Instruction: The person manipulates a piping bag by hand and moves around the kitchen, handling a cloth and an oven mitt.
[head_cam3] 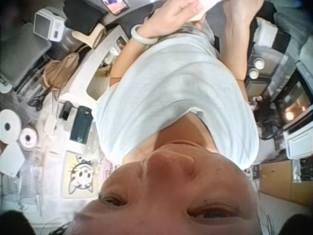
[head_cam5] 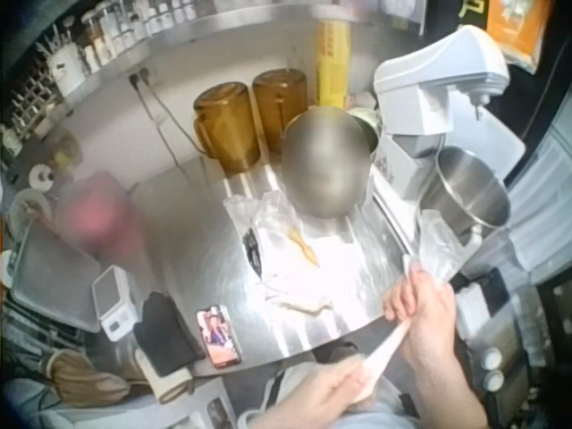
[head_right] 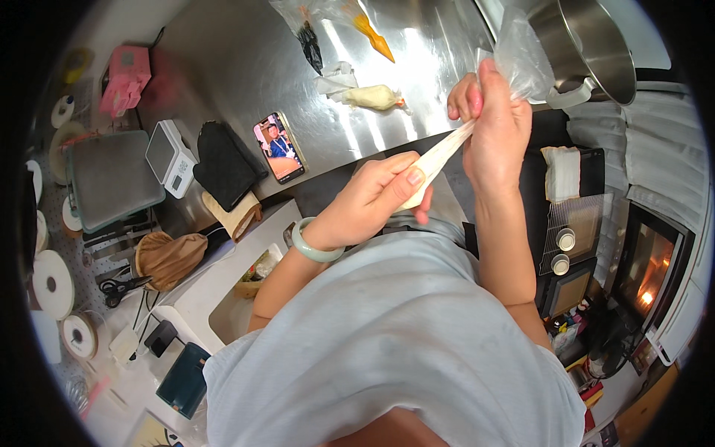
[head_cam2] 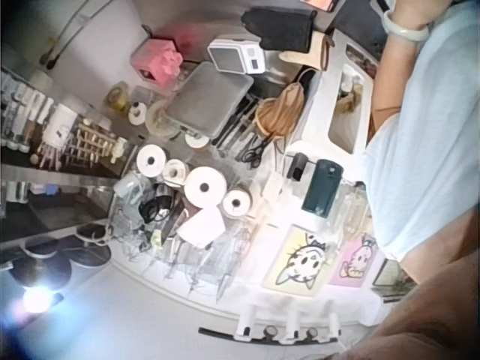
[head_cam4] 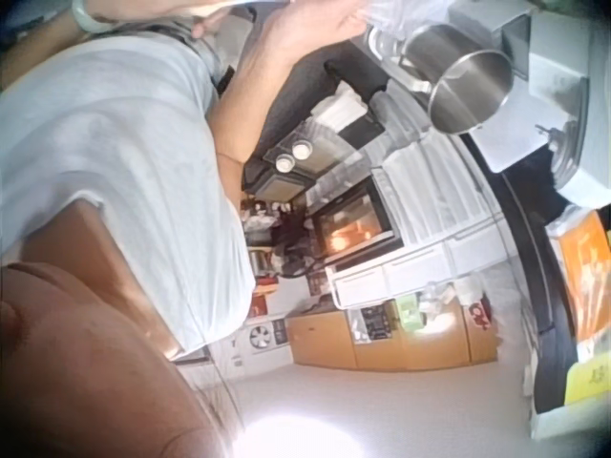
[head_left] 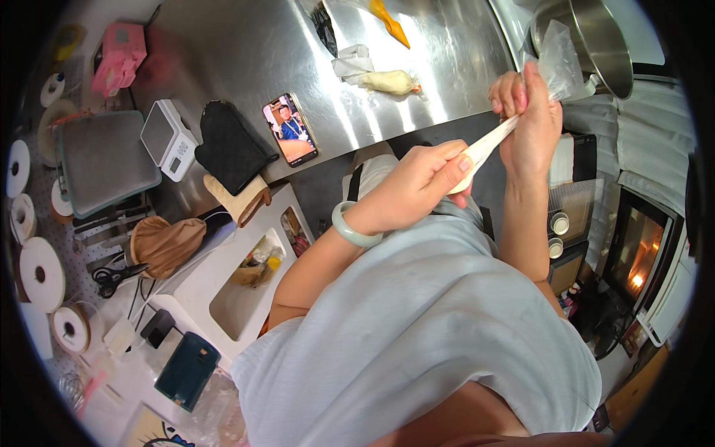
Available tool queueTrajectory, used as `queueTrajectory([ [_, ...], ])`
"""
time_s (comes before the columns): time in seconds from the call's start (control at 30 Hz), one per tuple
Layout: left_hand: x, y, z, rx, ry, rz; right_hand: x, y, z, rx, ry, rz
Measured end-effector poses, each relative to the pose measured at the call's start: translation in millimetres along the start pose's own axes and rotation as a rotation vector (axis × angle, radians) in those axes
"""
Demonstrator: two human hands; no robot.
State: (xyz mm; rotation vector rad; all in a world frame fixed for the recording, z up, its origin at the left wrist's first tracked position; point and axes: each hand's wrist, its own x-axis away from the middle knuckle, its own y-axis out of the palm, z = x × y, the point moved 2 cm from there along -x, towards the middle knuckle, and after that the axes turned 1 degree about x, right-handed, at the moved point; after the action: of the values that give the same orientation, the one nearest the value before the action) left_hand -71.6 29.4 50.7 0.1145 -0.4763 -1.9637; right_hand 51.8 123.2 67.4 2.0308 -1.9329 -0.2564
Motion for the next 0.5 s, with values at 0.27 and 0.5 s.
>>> queueTrajectory([
  [0.27,2,-2,-2,-0.018,-0.043,0.089,-1,1,-8,0.096,-0.014,-0.046],
  [0.5,4,-12,-9,-0.052,-0.126,0.075,-1,-14,1,0.056,0.002,-0.19],
])
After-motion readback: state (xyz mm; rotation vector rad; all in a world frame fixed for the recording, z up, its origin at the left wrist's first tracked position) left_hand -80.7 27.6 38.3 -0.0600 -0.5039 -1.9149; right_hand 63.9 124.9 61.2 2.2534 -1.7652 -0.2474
